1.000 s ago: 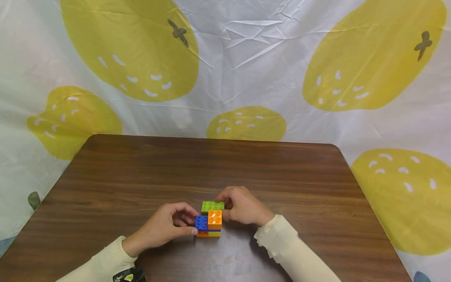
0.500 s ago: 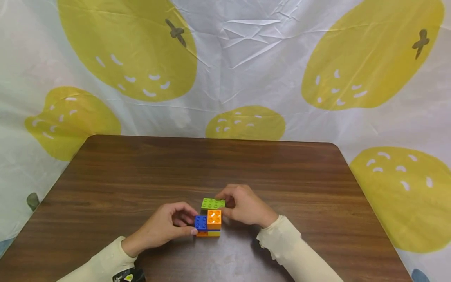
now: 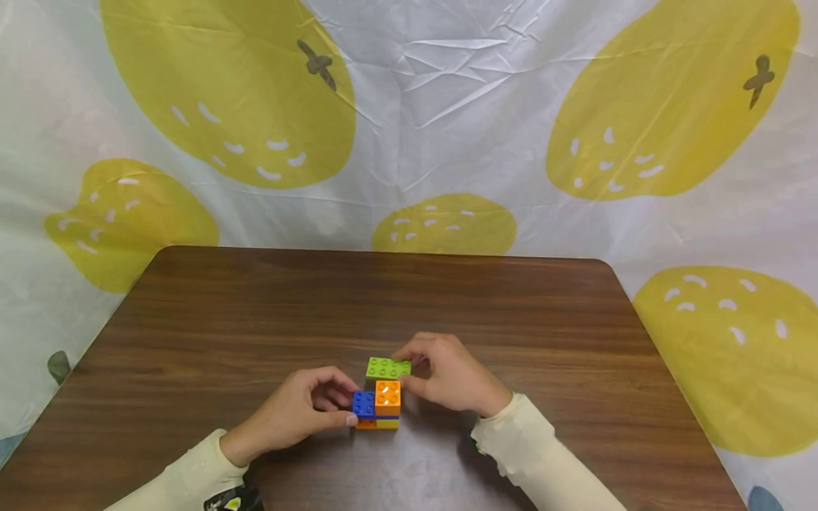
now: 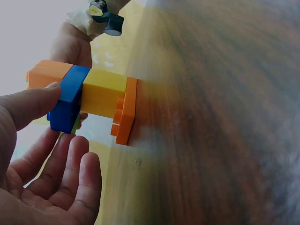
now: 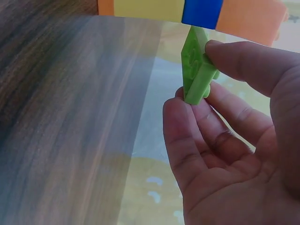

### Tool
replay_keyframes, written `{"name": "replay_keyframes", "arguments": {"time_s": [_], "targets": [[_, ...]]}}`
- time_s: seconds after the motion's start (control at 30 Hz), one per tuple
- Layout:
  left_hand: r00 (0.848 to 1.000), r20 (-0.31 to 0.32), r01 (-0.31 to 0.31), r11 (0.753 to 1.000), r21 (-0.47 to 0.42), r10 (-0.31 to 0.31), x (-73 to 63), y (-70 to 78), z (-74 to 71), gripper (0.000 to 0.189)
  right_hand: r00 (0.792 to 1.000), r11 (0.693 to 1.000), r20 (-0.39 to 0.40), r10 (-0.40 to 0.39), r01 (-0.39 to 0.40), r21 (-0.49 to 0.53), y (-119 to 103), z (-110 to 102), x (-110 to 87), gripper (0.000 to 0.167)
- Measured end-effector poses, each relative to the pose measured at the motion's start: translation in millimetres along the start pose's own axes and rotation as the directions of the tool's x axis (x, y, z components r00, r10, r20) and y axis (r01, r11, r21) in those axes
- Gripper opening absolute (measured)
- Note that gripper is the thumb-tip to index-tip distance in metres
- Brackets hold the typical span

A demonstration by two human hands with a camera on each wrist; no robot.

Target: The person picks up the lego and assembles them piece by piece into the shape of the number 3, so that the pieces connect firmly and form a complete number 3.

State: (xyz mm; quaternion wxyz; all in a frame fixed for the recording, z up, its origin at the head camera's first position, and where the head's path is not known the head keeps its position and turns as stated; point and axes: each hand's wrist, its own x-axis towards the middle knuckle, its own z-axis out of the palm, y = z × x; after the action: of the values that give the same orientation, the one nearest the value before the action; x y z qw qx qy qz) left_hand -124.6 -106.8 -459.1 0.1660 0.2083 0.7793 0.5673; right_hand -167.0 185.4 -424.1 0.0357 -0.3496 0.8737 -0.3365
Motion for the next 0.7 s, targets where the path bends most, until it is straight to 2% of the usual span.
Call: {"name": "replay_keyframes", "arguments": {"time_s": [0.2,0.47,0.7], "targets": [[1.000,0.001,0.001,1.000,-0.004,-0.001,-0.7,-0.8,-0.1,0.035,0.999,1.000,-0.037,-0.016,0.015,-0.005,-4,-2,-2.6,0.031],[1.000,0.005,0.005,1.000,-0.016,-0.005,-2.0,-1.3,-0.2,0.035,0.998,1.000,-0.061,0.012,-0.011,0.016,-12,-6,-5.4,0.032],[1.000,0.006,0.004,1.000,-0.014,-0.003,-3.0,-1.2,1.0,0.035,0.994,0.999,-0.111,0.006,-0.002,0.037,-17,-6,-9.1,0.035]]}}
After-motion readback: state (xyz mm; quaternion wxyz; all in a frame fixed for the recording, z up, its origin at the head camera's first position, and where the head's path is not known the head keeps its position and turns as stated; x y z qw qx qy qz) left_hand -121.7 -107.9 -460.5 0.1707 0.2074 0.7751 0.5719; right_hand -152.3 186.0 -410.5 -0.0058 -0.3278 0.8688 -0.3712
